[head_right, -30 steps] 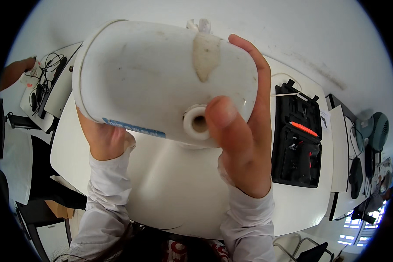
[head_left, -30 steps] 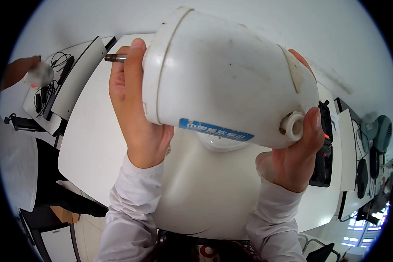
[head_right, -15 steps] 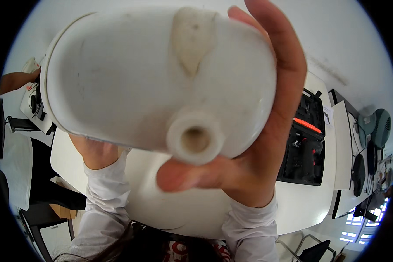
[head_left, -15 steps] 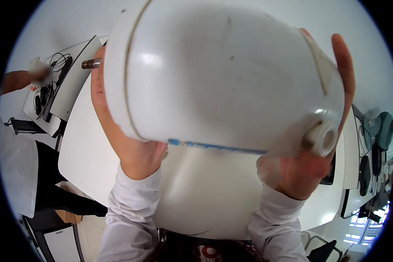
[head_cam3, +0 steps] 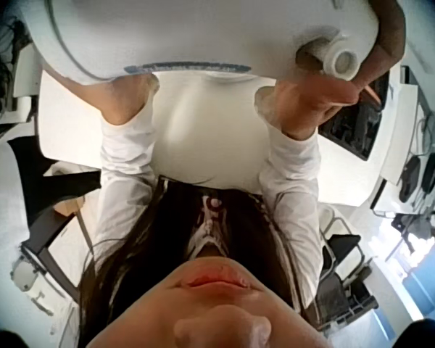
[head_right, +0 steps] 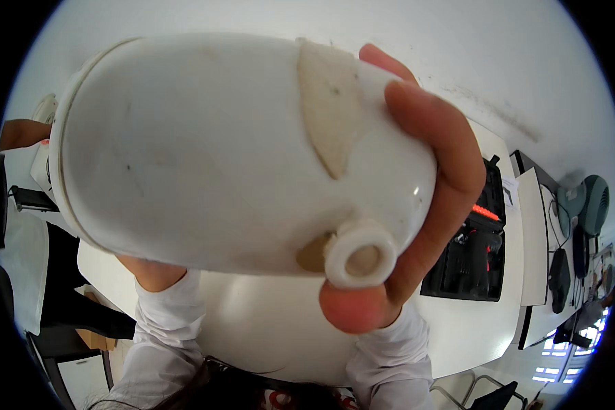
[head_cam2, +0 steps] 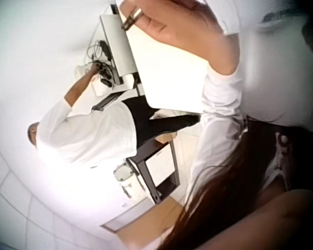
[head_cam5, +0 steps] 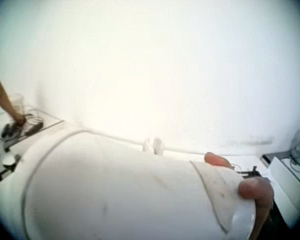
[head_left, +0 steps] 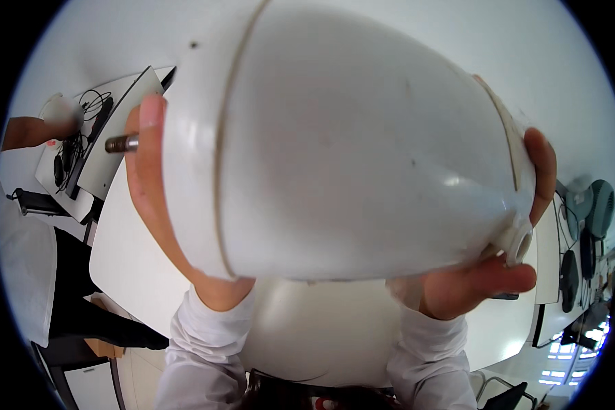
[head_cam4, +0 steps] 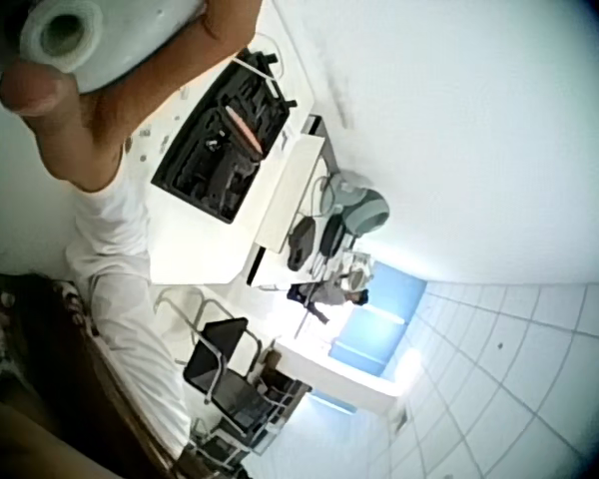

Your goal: The person assembles a white electric appliance on a white table. They attach the motor housing to the base, insert the fan blade, and secure the components by hand. The person repeatedly handles and repositions the parts to align them correctly.

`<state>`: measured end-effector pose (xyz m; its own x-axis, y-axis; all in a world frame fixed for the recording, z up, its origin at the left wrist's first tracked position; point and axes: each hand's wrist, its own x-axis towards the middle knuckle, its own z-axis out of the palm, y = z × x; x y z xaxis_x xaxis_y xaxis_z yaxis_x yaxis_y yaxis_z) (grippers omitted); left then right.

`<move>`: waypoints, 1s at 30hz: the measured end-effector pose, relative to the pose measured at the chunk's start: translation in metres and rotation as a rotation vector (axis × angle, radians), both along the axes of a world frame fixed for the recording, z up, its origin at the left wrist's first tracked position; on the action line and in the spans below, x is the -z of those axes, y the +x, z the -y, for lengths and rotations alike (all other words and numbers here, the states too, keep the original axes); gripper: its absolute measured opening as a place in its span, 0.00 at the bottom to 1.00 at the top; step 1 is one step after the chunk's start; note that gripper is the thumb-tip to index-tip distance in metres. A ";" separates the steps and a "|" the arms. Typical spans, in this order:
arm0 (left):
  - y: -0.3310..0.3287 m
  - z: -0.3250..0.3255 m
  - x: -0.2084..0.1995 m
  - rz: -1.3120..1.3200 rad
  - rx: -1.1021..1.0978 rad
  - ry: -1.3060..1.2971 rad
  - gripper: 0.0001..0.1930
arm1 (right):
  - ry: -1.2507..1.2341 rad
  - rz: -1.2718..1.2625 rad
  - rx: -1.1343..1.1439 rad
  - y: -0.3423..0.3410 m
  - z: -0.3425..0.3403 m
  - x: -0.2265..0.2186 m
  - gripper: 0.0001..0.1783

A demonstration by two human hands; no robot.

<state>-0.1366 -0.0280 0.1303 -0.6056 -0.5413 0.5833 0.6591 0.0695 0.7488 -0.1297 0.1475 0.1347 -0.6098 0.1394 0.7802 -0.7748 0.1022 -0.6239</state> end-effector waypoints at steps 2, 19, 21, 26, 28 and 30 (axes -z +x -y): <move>0.002 0.005 0.005 0.017 -0.072 -0.127 0.14 | 0.001 -0.082 -0.074 -0.005 -0.004 0.004 0.54; 0.007 -0.013 -0.009 0.069 0.159 0.321 0.19 | -0.413 0.093 -0.225 0.009 0.010 -0.006 0.39; 0.007 -0.014 -0.012 0.074 0.152 0.327 0.19 | -0.430 0.096 -0.239 0.008 0.009 -0.006 0.39; 0.007 -0.011 -0.013 0.086 0.095 0.203 0.19 | -0.401 0.091 -0.245 0.007 0.007 -0.003 0.38; 0.008 -0.013 -0.014 0.097 0.045 0.138 0.19 | -0.391 0.090 -0.261 0.008 0.005 -0.004 0.37; 0.009 -0.013 -0.013 0.104 0.029 0.112 0.18 | -0.373 0.103 -0.282 0.008 0.001 -0.003 0.36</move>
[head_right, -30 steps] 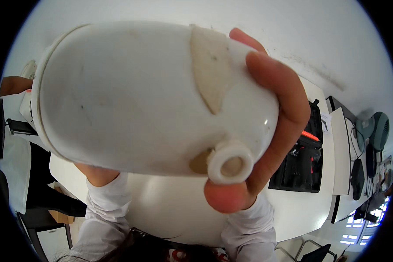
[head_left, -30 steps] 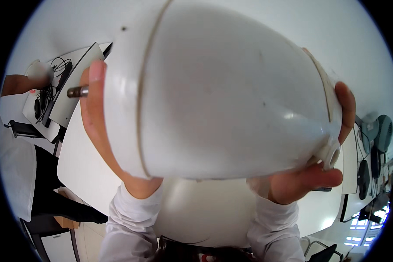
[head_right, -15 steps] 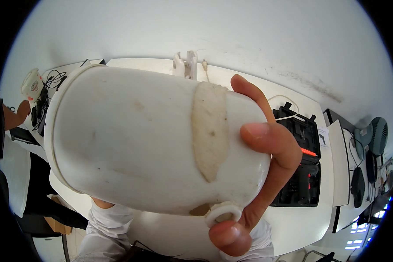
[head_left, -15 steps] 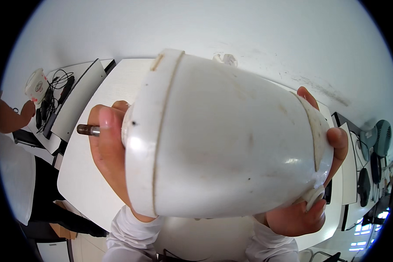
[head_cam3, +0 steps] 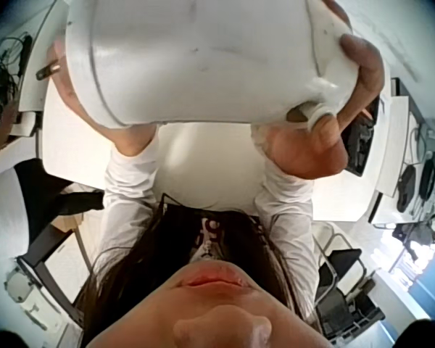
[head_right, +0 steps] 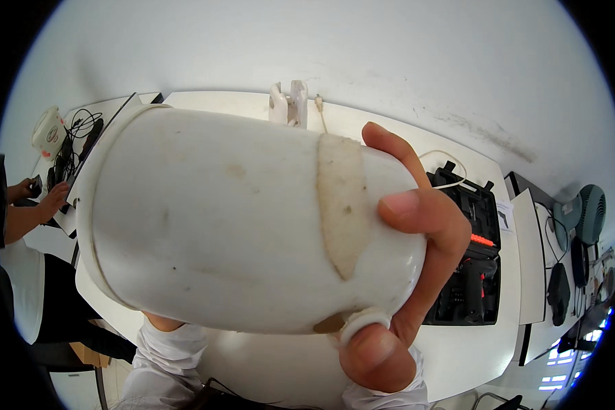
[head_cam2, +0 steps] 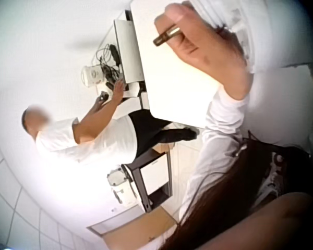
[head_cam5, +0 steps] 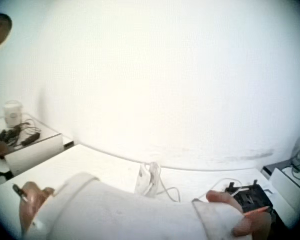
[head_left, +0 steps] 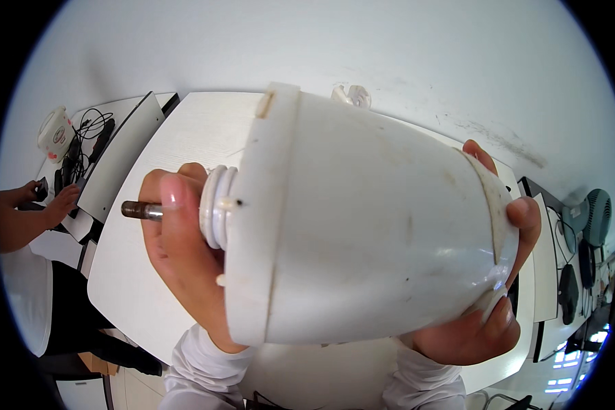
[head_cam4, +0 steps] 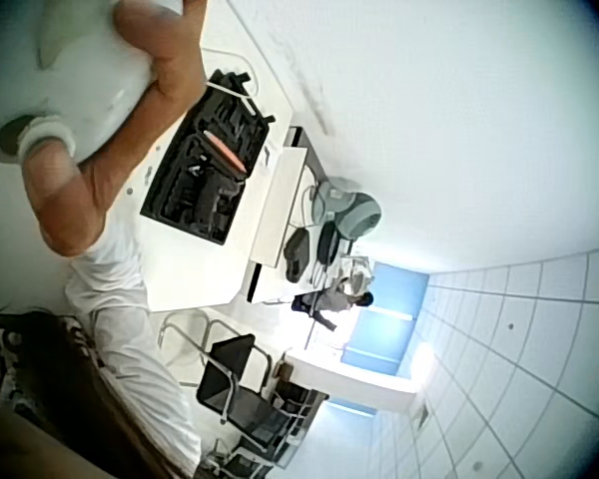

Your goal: The person assembles a white electric appliance on a white table. They attach the motor housing to the base, insert the fan blade, and secure the components by hand. The person repeatedly handles and repositions the parts to align them correctly.

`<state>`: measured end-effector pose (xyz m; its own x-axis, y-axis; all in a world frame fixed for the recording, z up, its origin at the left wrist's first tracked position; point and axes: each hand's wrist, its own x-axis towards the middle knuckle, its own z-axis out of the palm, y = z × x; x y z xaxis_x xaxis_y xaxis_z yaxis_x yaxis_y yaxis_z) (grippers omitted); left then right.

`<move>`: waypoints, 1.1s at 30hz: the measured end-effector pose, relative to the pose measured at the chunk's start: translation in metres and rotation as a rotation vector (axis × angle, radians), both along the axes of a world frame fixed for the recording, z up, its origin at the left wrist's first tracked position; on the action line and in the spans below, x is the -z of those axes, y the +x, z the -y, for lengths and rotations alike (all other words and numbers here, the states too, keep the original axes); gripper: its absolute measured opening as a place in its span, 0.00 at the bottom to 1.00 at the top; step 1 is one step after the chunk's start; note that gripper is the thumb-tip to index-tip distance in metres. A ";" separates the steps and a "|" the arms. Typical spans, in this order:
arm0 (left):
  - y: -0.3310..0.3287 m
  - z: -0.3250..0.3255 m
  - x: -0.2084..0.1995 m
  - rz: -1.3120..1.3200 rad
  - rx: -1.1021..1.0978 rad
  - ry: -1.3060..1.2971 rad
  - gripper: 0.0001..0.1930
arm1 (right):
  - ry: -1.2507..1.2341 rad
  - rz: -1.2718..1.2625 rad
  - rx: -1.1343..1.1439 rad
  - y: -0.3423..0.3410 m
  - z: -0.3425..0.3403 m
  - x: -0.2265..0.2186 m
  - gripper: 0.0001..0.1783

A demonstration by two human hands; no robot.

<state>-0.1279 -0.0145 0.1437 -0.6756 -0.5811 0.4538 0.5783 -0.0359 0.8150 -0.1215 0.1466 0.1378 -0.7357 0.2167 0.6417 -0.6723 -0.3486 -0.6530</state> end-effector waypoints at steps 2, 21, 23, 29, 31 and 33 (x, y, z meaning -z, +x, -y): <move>0.001 0.000 0.001 0.001 0.015 0.012 0.18 | 0.017 -0.007 -0.014 -0.003 -0.001 0.004 0.35; -0.001 0.003 0.000 0.017 0.018 -0.012 0.19 | 0.201 -0.120 0.013 -0.008 -0.004 0.003 0.35; -0.005 0.006 0.003 0.007 0.029 -0.004 0.19 | 0.286 -0.182 0.081 -0.015 -0.006 0.007 0.38; -0.017 0.018 0.006 -0.033 -0.029 0.084 0.17 | 0.835 -0.422 0.508 -0.002 -0.024 -0.010 0.36; -0.018 0.015 0.004 -0.035 -0.001 0.137 0.17 | 0.942 -0.370 0.585 0.018 -0.024 -0.021 0.32; -0.017 0.015 0.003 -0.036 0.010 0.158 0.17 | 1.033 -0.322 0.646 0.027 -0.024 -0.026 0.32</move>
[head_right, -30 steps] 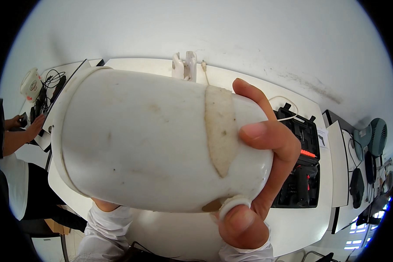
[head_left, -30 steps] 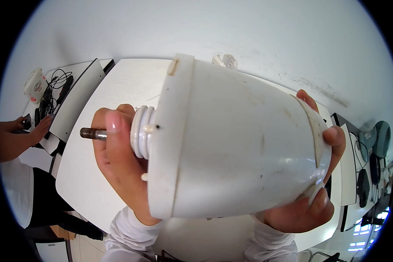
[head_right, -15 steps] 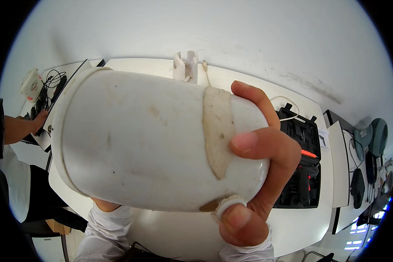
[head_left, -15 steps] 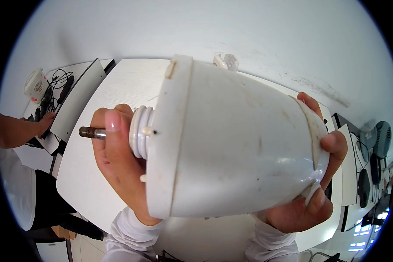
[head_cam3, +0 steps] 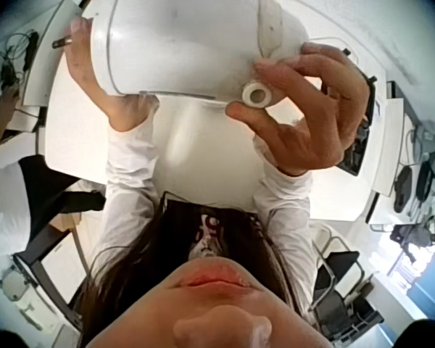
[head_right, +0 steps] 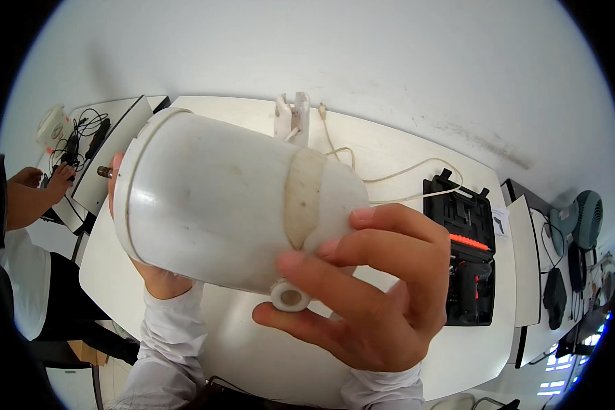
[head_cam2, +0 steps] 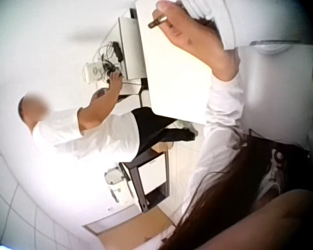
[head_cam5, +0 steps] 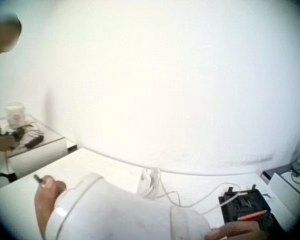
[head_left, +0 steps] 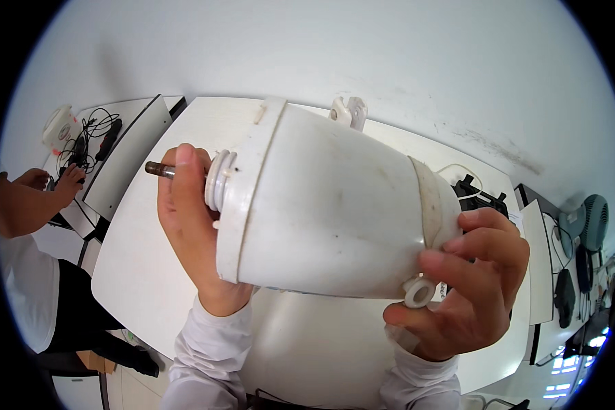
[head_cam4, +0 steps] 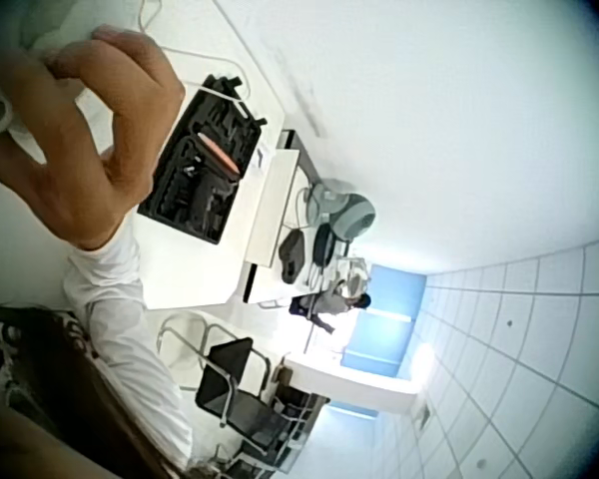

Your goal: The person assembles a white electric appliance on a white table. They attach the motor housing to the base, insert the fan blade, and secure the components by hand. The person repeatedly handles and repositions the parts to align them correctly.

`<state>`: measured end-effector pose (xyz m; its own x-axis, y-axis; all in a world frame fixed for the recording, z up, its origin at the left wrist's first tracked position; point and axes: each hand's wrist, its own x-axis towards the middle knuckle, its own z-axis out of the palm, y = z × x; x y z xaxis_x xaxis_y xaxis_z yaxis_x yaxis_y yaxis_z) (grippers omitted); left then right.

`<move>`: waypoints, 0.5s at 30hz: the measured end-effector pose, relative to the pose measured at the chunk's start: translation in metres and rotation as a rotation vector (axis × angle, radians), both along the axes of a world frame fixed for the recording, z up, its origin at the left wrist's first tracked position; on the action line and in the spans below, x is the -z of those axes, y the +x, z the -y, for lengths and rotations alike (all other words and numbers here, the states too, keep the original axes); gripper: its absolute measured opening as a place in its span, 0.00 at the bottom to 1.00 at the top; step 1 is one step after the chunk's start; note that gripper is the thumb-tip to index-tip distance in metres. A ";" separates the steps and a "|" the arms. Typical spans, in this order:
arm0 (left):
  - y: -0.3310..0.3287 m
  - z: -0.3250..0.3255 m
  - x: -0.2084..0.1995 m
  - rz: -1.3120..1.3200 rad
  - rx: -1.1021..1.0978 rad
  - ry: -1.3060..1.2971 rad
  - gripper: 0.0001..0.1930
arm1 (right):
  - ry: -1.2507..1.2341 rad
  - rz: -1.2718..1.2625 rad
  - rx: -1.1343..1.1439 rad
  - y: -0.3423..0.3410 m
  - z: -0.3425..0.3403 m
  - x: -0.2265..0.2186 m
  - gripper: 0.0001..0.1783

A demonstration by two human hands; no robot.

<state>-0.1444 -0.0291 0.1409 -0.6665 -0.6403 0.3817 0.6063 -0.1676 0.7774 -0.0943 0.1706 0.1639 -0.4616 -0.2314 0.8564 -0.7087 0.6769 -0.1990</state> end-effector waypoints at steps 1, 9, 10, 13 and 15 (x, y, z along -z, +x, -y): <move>0.000 0.000 -0.001 -0.001 0.005 0.004 0.17 | 0.026 0.007 0.029 0.003 0.000 -0.002 0.32; 0.001 -0.001 -0.004 -0.006 0.030 0.027 0.16 | 0.062 -0.007 -0.050 0.005 0.003 -0.006 0.21; 0.002 -0.001 -0.004 -0.006 0.034 0.032 0.16 | 0.048 -0.009 -0.051 0.005 0.004 -0.006 0.20; 0.001 -0.002 -0.005 -0.008 0.038 0.035 0.16 | 0.020 -0.009 -0.054 0.005 0.007 -0.006 0.17; 0.001 -0.001 -0.006 -0.011 0.039 0.042 0.16 | 0.022 -0.005 -0.051 0.006 0.008 -0.007 0.18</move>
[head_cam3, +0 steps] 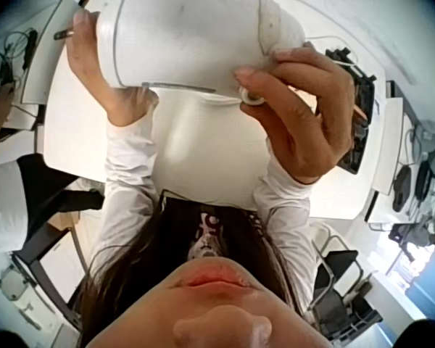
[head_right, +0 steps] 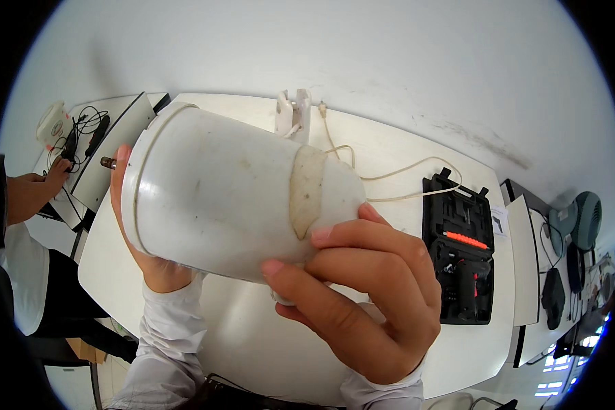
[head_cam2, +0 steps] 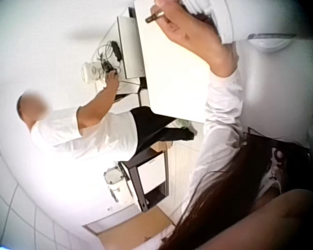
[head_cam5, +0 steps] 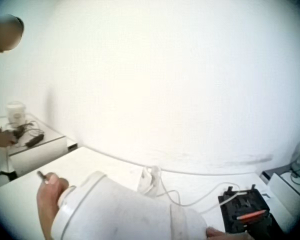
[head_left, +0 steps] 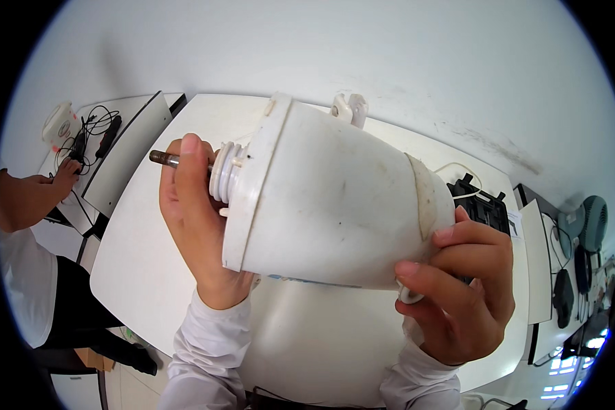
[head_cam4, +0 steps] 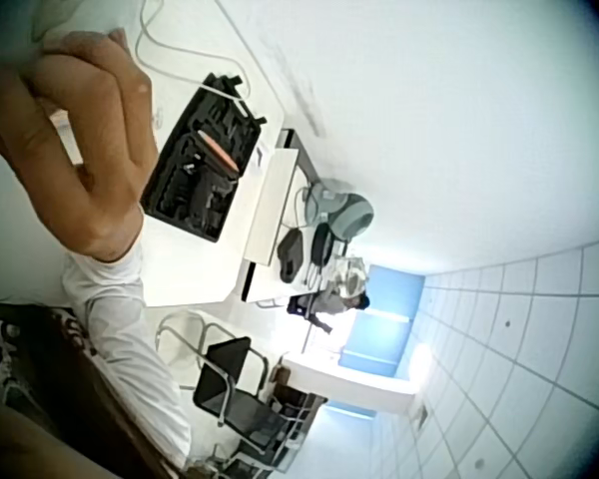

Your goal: The person assembles a white electric appliance on a white table. They attach the motor housing to the base, insert the fan blade, and secure the components by hand. The person repeatedly handles and repositions the parts to align them correctly.

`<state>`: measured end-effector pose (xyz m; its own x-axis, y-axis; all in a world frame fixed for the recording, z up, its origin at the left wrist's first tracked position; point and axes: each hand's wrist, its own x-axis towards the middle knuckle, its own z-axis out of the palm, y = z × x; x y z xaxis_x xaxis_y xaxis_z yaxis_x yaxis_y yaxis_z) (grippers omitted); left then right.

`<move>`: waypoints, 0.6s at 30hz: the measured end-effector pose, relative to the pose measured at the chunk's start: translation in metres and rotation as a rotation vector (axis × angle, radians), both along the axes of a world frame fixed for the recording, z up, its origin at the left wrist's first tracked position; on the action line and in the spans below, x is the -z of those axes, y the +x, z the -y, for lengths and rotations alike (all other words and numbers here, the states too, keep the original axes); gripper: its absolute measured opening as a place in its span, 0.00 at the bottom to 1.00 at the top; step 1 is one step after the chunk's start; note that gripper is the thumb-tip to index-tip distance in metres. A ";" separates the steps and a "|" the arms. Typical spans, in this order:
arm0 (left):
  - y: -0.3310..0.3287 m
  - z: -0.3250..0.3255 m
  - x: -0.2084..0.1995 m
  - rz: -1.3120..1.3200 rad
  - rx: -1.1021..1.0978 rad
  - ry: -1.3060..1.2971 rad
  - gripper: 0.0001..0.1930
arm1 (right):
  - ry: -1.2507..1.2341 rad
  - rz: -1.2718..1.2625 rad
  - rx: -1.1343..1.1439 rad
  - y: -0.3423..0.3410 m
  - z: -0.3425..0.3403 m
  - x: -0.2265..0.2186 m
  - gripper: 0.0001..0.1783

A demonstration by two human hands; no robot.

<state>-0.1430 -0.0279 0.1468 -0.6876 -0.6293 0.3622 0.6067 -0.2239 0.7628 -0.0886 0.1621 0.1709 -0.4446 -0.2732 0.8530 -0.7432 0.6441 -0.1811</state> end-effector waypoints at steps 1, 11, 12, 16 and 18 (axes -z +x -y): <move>0.000 0.001 0.000 -0.001 0.000 0.002 0.16 | 0.000 -0.003 0.010 0.000 0.001 0.000 0.17; 0.000 -0.001 -0.002 0.000 0.020 0.027 0.15 | 0.030 -0.053 0.028 -0.005 0.003 0.005 0.14; 0.001 -0.002 -0.002 0.001 0.020 0.029 0.15 | 0.032 -0.050 0.032 -0.004 0.003 0.004 0.16; 0.005 -0.005 -0.001 -0.012 0.056 0.027 0.16 | -0.003 -0.064 0.145 -0.003 0.002 0.003 0.27; 0.006 -0.005 0.000 -0.031 0.090 0.007 0.16 | 0.025 -0.040 0.231 0.002 -0.001 0.001 0.30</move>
<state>-0.1373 -0.0234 0.1464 -0.7301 -0.5682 0.3797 0.6068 -0.2836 0.7425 -0.0864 0.1628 0.1699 -0.4634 -0.1890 0.8657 -0.5815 0.8021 -0.1361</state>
